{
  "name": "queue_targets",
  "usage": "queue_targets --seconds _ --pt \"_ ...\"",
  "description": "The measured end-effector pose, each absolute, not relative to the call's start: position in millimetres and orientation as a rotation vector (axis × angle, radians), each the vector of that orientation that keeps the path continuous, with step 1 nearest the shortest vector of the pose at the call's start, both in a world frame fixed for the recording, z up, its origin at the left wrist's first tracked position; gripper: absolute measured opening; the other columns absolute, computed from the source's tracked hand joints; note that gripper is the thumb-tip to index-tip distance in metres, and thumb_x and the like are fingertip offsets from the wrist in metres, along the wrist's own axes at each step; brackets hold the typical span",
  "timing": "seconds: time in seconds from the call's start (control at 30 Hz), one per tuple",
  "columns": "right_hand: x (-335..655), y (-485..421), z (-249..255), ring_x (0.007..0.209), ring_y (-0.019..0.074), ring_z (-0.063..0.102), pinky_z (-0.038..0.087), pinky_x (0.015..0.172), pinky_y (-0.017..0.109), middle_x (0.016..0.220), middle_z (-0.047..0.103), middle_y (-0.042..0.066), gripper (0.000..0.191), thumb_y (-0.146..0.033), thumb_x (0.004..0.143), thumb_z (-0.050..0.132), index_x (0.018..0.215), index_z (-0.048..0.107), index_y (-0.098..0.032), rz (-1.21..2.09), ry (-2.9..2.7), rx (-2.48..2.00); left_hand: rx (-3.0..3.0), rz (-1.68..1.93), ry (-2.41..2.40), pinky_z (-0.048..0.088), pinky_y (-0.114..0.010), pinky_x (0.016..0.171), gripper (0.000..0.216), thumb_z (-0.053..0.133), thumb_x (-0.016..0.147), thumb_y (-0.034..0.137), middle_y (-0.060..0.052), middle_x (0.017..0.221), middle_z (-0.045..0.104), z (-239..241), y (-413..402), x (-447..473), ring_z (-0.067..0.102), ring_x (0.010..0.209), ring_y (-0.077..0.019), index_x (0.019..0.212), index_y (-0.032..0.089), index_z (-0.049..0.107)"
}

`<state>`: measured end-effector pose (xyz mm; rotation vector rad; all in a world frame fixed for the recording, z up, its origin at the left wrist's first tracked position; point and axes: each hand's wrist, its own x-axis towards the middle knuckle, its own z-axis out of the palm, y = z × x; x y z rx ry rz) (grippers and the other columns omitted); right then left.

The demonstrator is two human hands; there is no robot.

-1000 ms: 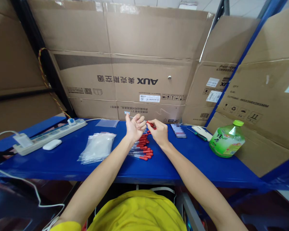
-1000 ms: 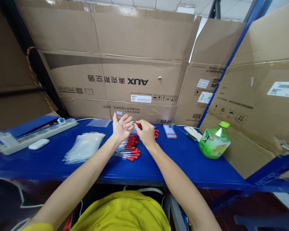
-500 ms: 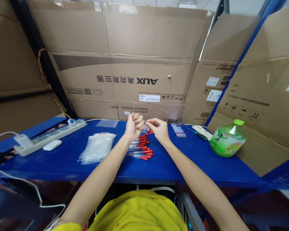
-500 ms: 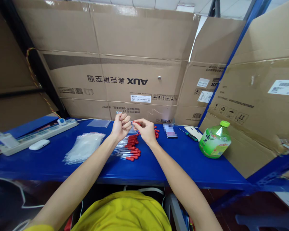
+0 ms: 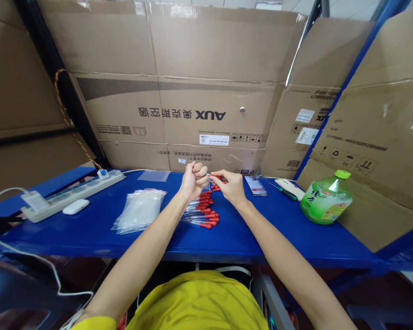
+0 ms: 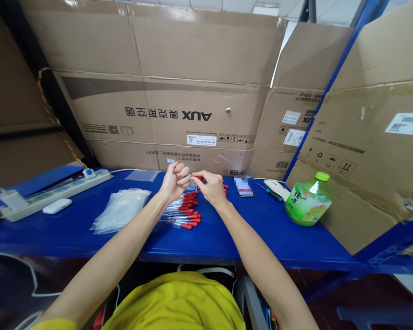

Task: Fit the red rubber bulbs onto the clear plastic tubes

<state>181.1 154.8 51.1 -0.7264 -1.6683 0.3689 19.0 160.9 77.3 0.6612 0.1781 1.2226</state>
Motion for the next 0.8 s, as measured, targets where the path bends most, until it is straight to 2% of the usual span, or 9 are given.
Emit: queue_targets --seconds 0.27,0.37,0.5,0.67,0.73,0.8 --pt "191.4 151.7 59.8 0.092 0.0251 0.074 0.057 0.090 0.038 0.097 0.080 0.006 0.016 -0.040 0.093 0.070 0.093 0.080 -0.027 0.173 -1.872 -0.697 0.681 1.152 0.177 0.014 -0.022 0.040 0.042 0.046 0.102 0.032 0.008 0.056 0.025 78.2 161.1 15.9 0.022 0.034 -0.0063 0.069 0.021 0.022" --pt "188.8 153.5 57.9 0.086 0.0240 0.075 0.058 0.085 0.036 0.095 0.080 0.006 0.016 -0.040 0.092 0.071 0.092 0.079 -0.026 0.209 -1.807 -0.694 0.700 1.125 0.172 0.014 -0.021 0.040 0.043 0.042 0.104 0.034 0.007 0.056 0.026 80.5 160.8 14.1 0.021 0.034 -0.0063 0.068 0.021 0.021" --pt "180.0 156.0 53.5 0.072 0.0210 0.074 0.059 0.071 0.032 0.087 0.080 0.005 0.021 -0.043 0.091 0.072 0.092 0.078 -0.023 0.324 -1.680 -0.716 0.702 1.135 0.156 0.016 -0.020 0.039 0.048 0.035 0.107 0.049 0.007 0.057 0.031 84.8 159.1 13.4 0.022 0.034 -0.0051 0.069 0.020 0.027" --pt "175.3 153.6 56.0 0.076 0.0200 0.072 0.058 0.075 0.031 0.089 0.079 0.005 0.017 -0.038 0.091 0.070 0.090 0.076 -0.022 0.192 -1.663 -0.725 0.657 1.222 0.053 0.016 -0.021 0.038 0.061 0.021 0.102 0.072 0.004 0.068 0.047 85.0 156.3 14.7 0.023 0.035 -0.0039 0.081 0.019 0.045" --pt "175.6 152.1 57.7 0.076 0.0196 0.072 0.058 0.076 0.031 0.088 0.079 0.005 0.014 -0.035 0.092 0.070 0.090 0.076 -0.022 0.165 -1.658 -0.708 0.648 1.239 0.013 0.017 -0.021 0.038 0.061 0.018 0.103 0.070 0.004 0.066 0.045 83.0 156.7 15.2 0.025 0.036 -0.0045 0.080 0.019 0.044" --pt "176.1 151.1 58.5 0.076 0.0190 0.072 0.058 0.076 0.030 0.088 0.078 0.004 0.012 -0.031 0.092 0.069 0.090 0.075 -0.021 0.168 -1.661 -0.682 0.650 1.240 -0.021 0.019 -0.022 0.040 0.056 0.017 0.107 0.060 0.005 0.061 0.038 80.8 158.1 15.7 0.027 0.036 -0.0055 0.075 0.020 0.037"
